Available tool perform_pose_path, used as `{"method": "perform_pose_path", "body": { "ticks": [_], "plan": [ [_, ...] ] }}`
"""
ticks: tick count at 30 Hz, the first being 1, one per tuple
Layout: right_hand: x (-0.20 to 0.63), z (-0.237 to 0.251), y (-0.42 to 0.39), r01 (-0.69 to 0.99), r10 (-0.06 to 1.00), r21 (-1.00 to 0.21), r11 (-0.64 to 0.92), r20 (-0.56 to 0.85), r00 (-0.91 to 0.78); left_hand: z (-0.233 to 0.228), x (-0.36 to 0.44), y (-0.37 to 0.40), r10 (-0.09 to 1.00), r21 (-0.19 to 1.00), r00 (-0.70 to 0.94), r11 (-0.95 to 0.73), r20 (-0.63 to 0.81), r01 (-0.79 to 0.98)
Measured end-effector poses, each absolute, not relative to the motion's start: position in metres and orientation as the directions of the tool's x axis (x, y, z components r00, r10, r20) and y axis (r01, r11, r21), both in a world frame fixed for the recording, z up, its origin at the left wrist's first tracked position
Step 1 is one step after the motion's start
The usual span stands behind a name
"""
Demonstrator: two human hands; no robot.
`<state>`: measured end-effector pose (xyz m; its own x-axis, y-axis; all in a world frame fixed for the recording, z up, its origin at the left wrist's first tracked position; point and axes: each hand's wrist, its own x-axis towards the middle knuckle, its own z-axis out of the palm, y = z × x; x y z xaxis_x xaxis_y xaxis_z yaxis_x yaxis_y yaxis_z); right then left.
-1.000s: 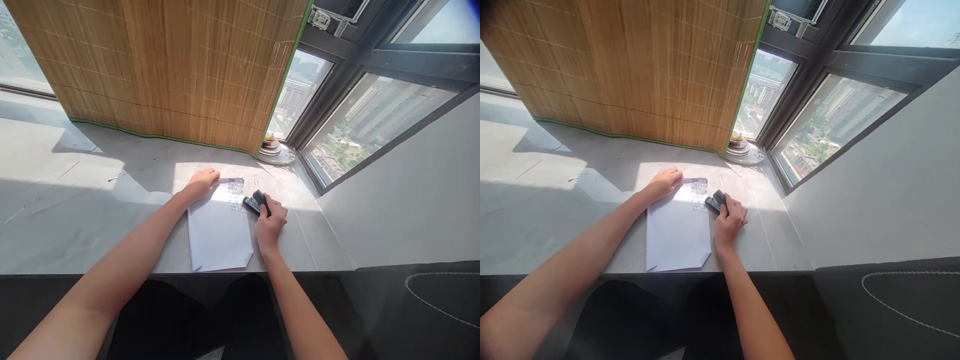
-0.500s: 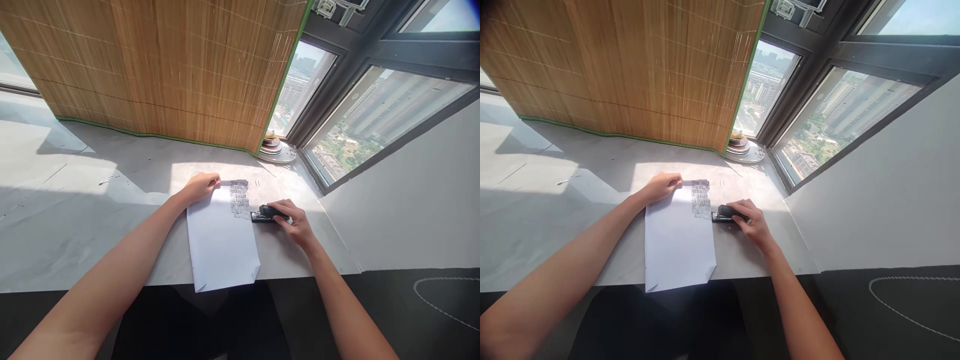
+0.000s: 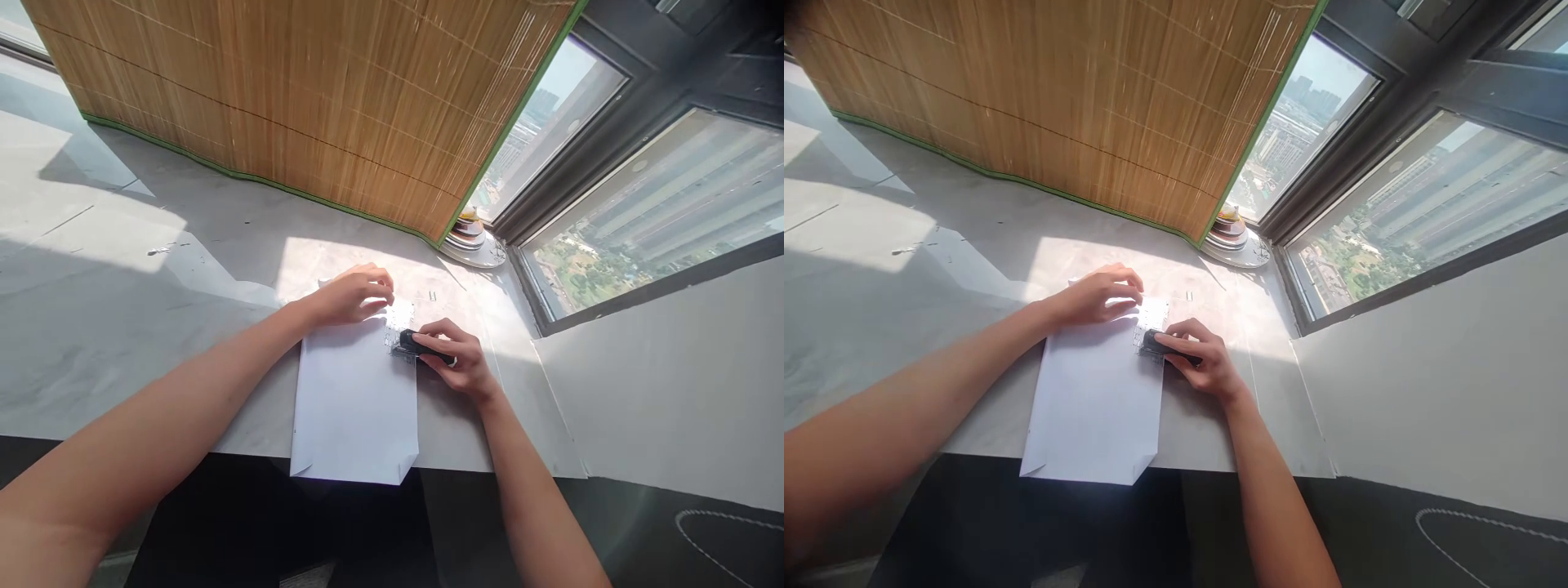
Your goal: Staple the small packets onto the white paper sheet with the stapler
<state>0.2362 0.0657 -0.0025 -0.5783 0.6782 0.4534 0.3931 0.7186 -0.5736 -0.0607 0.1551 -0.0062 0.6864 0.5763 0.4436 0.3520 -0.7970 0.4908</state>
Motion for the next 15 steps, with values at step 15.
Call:
{"method": "perform_pose_path", "body": {
  "ticks": [15],
  "plan": [
    [0.225, 0.004, 0.064, 0.374, 0.662, -0.567, 0.734, 0.471, -0.583, -0.004, -0.055, 0.145, 0.505, 0.645, 0.832, -0.72, 0.232, 0.257]
  ]
}}
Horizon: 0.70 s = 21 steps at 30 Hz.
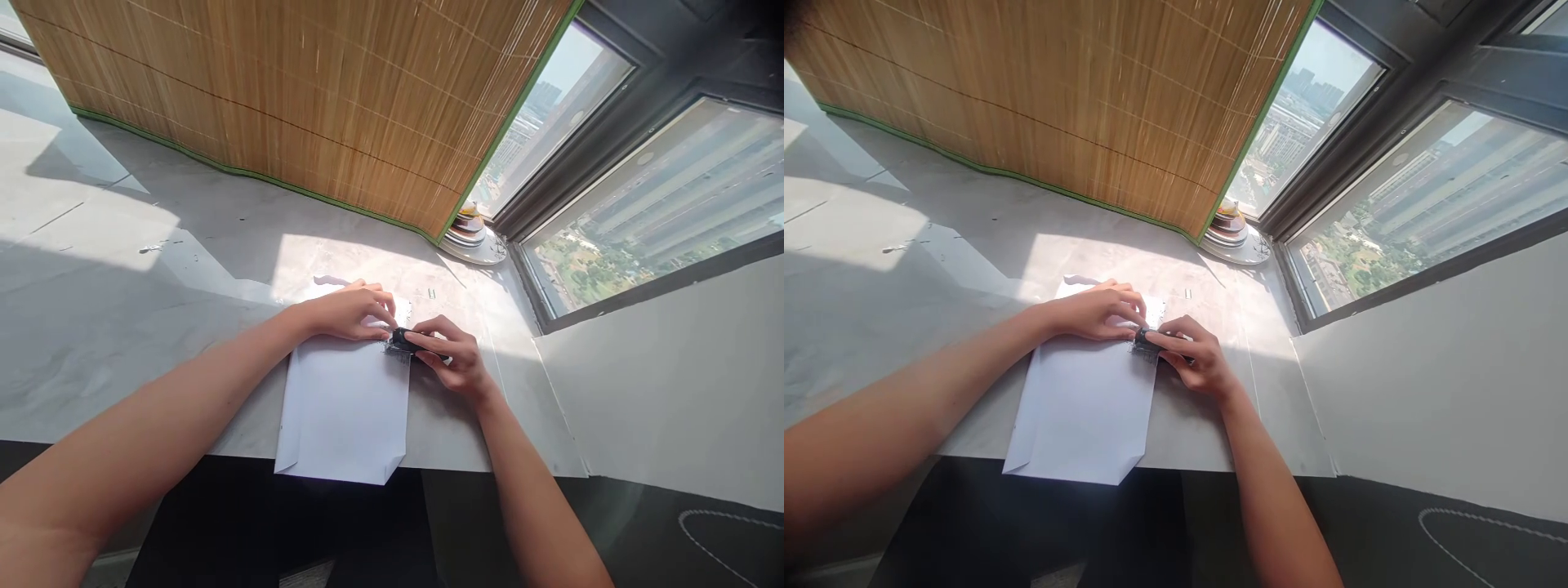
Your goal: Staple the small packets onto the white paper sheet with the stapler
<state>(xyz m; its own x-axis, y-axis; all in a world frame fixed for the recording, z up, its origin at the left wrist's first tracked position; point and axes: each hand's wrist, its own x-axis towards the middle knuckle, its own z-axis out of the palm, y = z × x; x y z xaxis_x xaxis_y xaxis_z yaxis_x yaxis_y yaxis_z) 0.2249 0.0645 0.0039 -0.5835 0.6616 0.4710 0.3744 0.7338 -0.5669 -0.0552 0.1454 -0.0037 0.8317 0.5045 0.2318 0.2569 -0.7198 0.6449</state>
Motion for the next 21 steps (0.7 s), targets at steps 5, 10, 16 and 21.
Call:
{"method": "perform_pose_path", "body": {
  "ticks": [5, 10, 16, 21],
  "plan": [
    [0.228, 0.0045, 0.0626, 0.368, 0.673, -0.591, 0.718, 0.452, -0.585, -0.0043, -0.0519, 0.1421, 0.505, 0.548, 0.829, -0.775, 0.239, 0.314],
    [0.2234, 0.0013, 0.0621, 0.375, 0.66, -0.564, 0.736, 0.472, -0.584, -0.007, -0.0487, 0.1404, 0.537, 0.588, 0.796, -0.751, 0.279, 0.3],
    [0.2211, -0.0001, 0.0625, 0.367, 0.64, -0.539, 0.758, 0.506, -0.579, -0.0073, -0.0495, 0.1405, 0.515, 0.585, 0.798, -0.766, 0.313, 0.265],
    [0.2192, 0.0008, 0.061, 0.393, 0.639, -0.514, 0.762, 0.502, -0.583, -0.0061, -0.0486, 0.1388, 0.508, 0.552, 0.801, -0.785, 0.316, 0.28]
  ]
}}
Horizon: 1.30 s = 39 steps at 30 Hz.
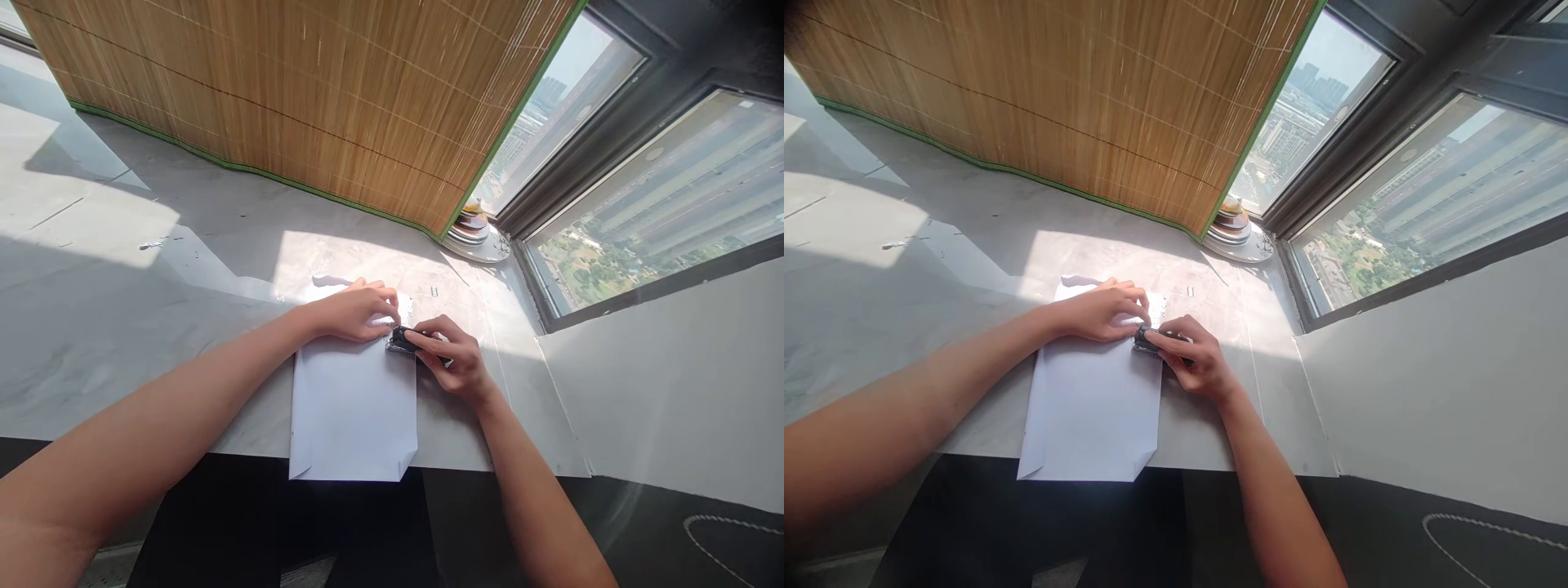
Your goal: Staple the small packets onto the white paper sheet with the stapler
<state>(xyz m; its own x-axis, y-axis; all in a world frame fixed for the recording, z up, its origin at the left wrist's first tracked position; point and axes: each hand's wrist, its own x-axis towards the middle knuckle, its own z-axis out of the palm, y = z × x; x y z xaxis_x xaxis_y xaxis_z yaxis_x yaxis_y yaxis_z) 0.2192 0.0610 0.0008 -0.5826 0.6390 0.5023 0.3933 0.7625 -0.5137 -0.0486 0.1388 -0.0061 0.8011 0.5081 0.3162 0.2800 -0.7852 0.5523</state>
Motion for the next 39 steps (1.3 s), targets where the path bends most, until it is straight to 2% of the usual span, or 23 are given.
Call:
{"method": "perform_pose_path", "body": {
  "ticks": [9, 16, 21, 25, 27, 34, 36, 39],
  "plan": [
    [0.217, -0.001, 0.059, 0.428, 0.637, -0.481, 0.765, 0.469, -0.611, -0.002, -0.048, 0.137, 0.524, 0.547, 0.807, -0.774, 0.273, 0.318],
    [0.216, -0.003, 0.059, 0.427, 0.637, -0.482, 0.765, 0.471, -0.61, -0.003, -0.048, 0.137, 0.517, 0.542, 0.803, -0.783, 0.296, 0.304],
    [0.211, 0.002, 0.057, 0.468, 0.595, -0.369, 0.803, 0.468, -0.653, -0.005, -0.049, 0.138, 0.503, 0.537, 0.818, -0.788, 0.28, 0.301],
    [0.202, 0.012, 0.054, 0.562, 0.608, -0.237, 0.793, 0.379, -0.698, -0.005, -0.049, 0.139, 0.501, 0.551, 0.815, -0.784, 0.29, 0.286],
    [0.2, 0.013, 0.053, 0.577, 0.613, -0.213, 0.788, 0.348, -0.709, -0.004, -0.05, 0.139, 0.5, 0.557, 0.818, -0.781, 0.285, 0.283],
    [0.231, 0.0, 0.061, 0.506, 0.6, -0.324, 0.799, 0.477, -0.642, -0.004, -0.051, 0.14, 0.505, 0.546, 0.819, -0.782, 0.27, 0.302],
    [0.242, 0.001, 0.065, 0.526, 0.649, -0.381, 0.761, 0.451, -0.613, -0.005, -0.051, 0.141, 0.504, 0.546, 0.821, -0.782, 0.27, 0.3],
    [0.252, 0.006, 0.069, 0.595, 0.751, -0.465, 0.655, 0.312, -0.582, -0.006, -0.051, 0.142, 0.506, 0.568, 0.817, -0.772, 0.276, 0.286]
  ]
}}
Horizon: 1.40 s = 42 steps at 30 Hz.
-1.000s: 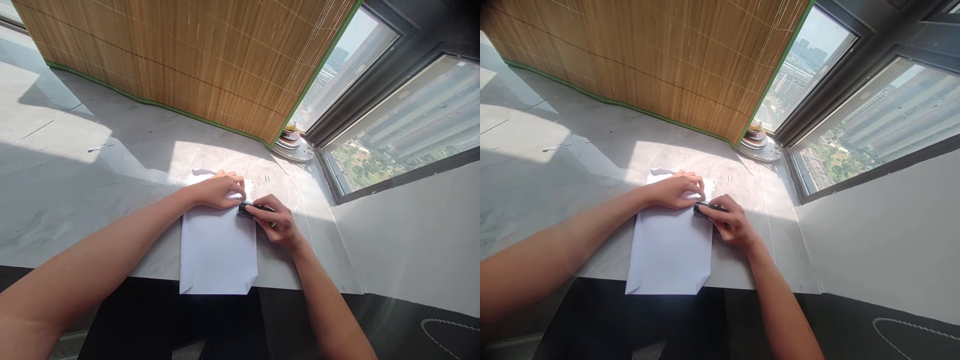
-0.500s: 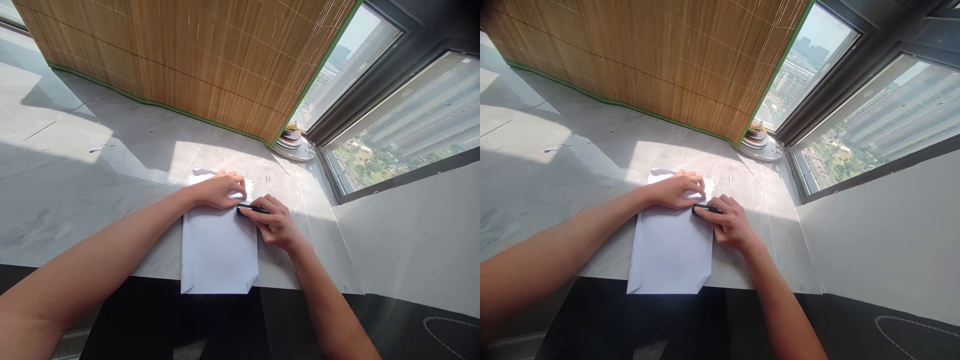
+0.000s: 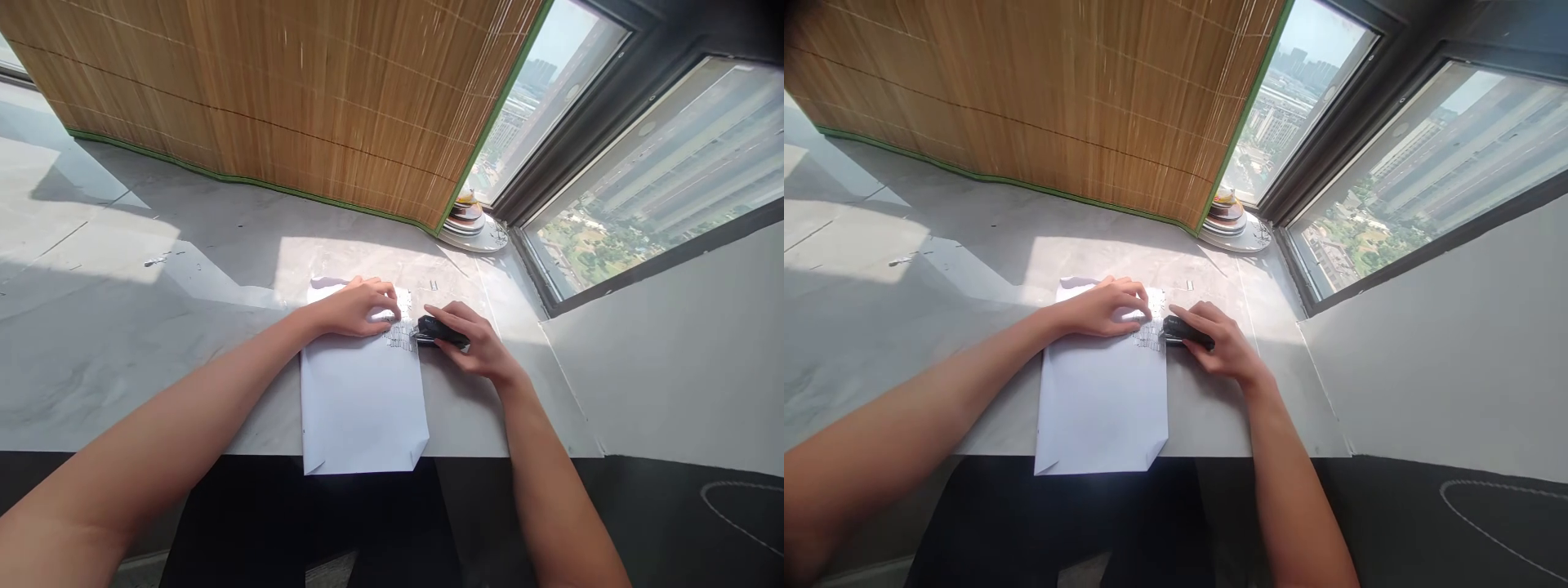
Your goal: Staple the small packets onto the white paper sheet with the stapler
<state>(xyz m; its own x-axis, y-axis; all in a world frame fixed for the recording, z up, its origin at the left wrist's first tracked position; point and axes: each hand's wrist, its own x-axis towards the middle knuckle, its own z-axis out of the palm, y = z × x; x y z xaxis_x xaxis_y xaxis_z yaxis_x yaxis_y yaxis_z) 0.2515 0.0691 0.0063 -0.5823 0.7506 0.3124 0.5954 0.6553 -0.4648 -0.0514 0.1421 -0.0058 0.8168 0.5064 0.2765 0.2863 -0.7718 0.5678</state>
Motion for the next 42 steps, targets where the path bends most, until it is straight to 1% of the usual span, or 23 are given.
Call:
{"method": "perform_pose_path", "body": {
  "ticks": [2, 4, 6, 7, 8, 10, 11, 12, 14, 16, 17, 20, 22, 25, 28, 31, 33, 34, 36, 38, 39, 40, 42],
  "plan": [
    [0.252, 0.01, 0.069, 0.655, 0.811, -0.495, 0.571, 0.219, -0.542, -0.006, -0.051, 0.143, 0.51, 0.616, 0.805, -0.749, 0.304, 0.242],
    [0.25, 0.012, 0.068, 0.709, 0.877, -0.528, 0.467, 0.179, -0.445, -0.005, -0.051, 0.145, 0.554, 0.699, 0.748, -0.694, 0.365, 0.173],
    [0.25, 0.014, 0.063, 0.757, 0.949, -0.573, 0.315, 0.17, -0.266, -0.003, -0.051, 0.148, 0.654, 0.782, 0.616, -0.616, 0.44, 0.095],
    [0.25, 0.016, 0.06, 0.776, 0.975, -0.592, 0.217, 0.176, -0.138, -0.002, -0.052, 0.149, 0.71, 0.819, 0.531, -0.572, 0.463, 0.052],
    [0.249, 0.018, 0.056, 0.785, 0.981, -0.609, 0.115, 0.192, 0.005, -0.001, -0.053, 0.151, 0.758, 0.849, 0.452, -0.529, 0.471, 0.002],
    [0.242, 0.025, 0.045, 0.772, 0.926, -0.633, -0.054, 0.258, 0.277, 0.001, -0.057, 0.154, 0.821, 0.89, 0.347, -0.442, 0.453, -0.114],
    [0.234, 0.029, 0.039, 0.757, 0.879, -0.645, -0.106, 0.295, 0.374, 0.001, -0.06, 0.156, 0.842, 0.902, 0.325, -0.391, 0.431, -0.183],
    [0.222, 0.033, 0.033, 0.742, 0.849, -0.658, -0.13, 0.312, 0.426, 0.002, -0.063, 0.158, 0.859, 0.908, 0.317, -0.33, 0.402, -0.257],
    [0.189, 0.037, 0.021, 0.723, 0.865, -0.682, -0.108, 0.294, 0.407, 0.003, -0.07, 0.162, 0.888, 0.896, 0.328, -0.172, 0.321, -0.409],
    [0.144, 0.035, 0.013, 0.717, 0.939, -0.697, -0.02, 0.233, 0.253, 0.006, -0.078, 0.166, 0.92, 0.834, 0.328, 0.003, 0.214, -0.552],
    [0.122, 0.031, 0.01, 0.72, 0.954, -0.693, 0.028, 0.235, 0.189, 0.008, -0.082, 0.167, 0.936, 0.788, 0.315, 0.071, 0.16, -0.611],
    [0.068, 0.013, 0.006, 0.758, 0.957, -0.644, 0.102, 0.27, 0.101, 0.014, -0.091, 0.17, 0.968, 0.655, 0.247, 0.164, 0.036, -0.738],
    [0.055, 0.002, 0.003, 0.784, 0.957, -0.612, 0.109, 0.277, 0.084, 0.016, -0.094, 0.17, 0.975, 0.6, 0.224, 0.172, 0.012, -0.781],
    [0.069, -0.006, -0.007, 0.818, 0.953, -0.568, 0.094, 0.289, 0.091, 0.015, -0.094, 0.171, 0.974, 0.562, 0.219, 0.145, 0.066, -0.815],
    [0.106, -0.01, -0.02, 0.831, 0.937, -0.551, 0.074, 0.324, 0.131, 0.014, -0.092, 0.171, 0.976, 0.551, 0.185, 0.093, 0.113, -0.829],
    [0.143, -0.014, -0.029, 0.839, 0.903, -0.544, 0.03, 0.374, 0.21, 0.015, -0.091, 0.171, 0.982, 0.562, 0.162, 0.083, 0.092, -0.823],
    [0.164, -0.013, -0.032, 0.848, 0.9, -0.531, 0.014, 0.376, 0.221, 0.015, -0.093, 0.171, 0.983, 0.571, 0.165, 0.091, 0.079, -0.816],
    [0.174, -0.011, -0.032, 0.851, 0.913, -0.525, 0.015, 0.355, 0.203, 0.015, -0.094, 0.171, 0.984, 0.572, 0.161, 0.088, 0.078, -0.816],
    [0.195, 0.0, -0.029, 0.846, 0.957, -0.533, 0.024, 0.258, 0.135, 0.015, -0.098, 0.173, 0.988, 0.564, 0.133, 0.066, 0.078, -0.823],
    [0.218, 0.016, -0.018, 0.822, 0.988, -0.567, 0.048, 0.148, 0.044, 0.015, -0.102, 0.174, 0.993, 0.546, 0.097, 0.041, 0.075, -0.837],
    [0.229, 0.023, -0.008, 0.805, 0.992, -0.589, 0.072, 0.127, 0.004, 0.015, -0.105, 0.175, 0.994, 0.537, 0.086, 0.035, 0.07, -0.843],
    [0.239, 0.028, 0.004, 0.794, 0.988, -0.598, 0.113, 0.152, -0.026, 0.015, -0.107, 0.176, 0.995, 0.529, 0.081, 0.034, 0.064, -0.848],
    [0.251, 0.029, 0.034, 0.792, 0.949, -0.571, 0.219, 0.313, -0.037, 0.015, -0.11, 0.178, 0.996, 0.515, 0.077, 0.038, 0.054, -0.856]
  ]
}}
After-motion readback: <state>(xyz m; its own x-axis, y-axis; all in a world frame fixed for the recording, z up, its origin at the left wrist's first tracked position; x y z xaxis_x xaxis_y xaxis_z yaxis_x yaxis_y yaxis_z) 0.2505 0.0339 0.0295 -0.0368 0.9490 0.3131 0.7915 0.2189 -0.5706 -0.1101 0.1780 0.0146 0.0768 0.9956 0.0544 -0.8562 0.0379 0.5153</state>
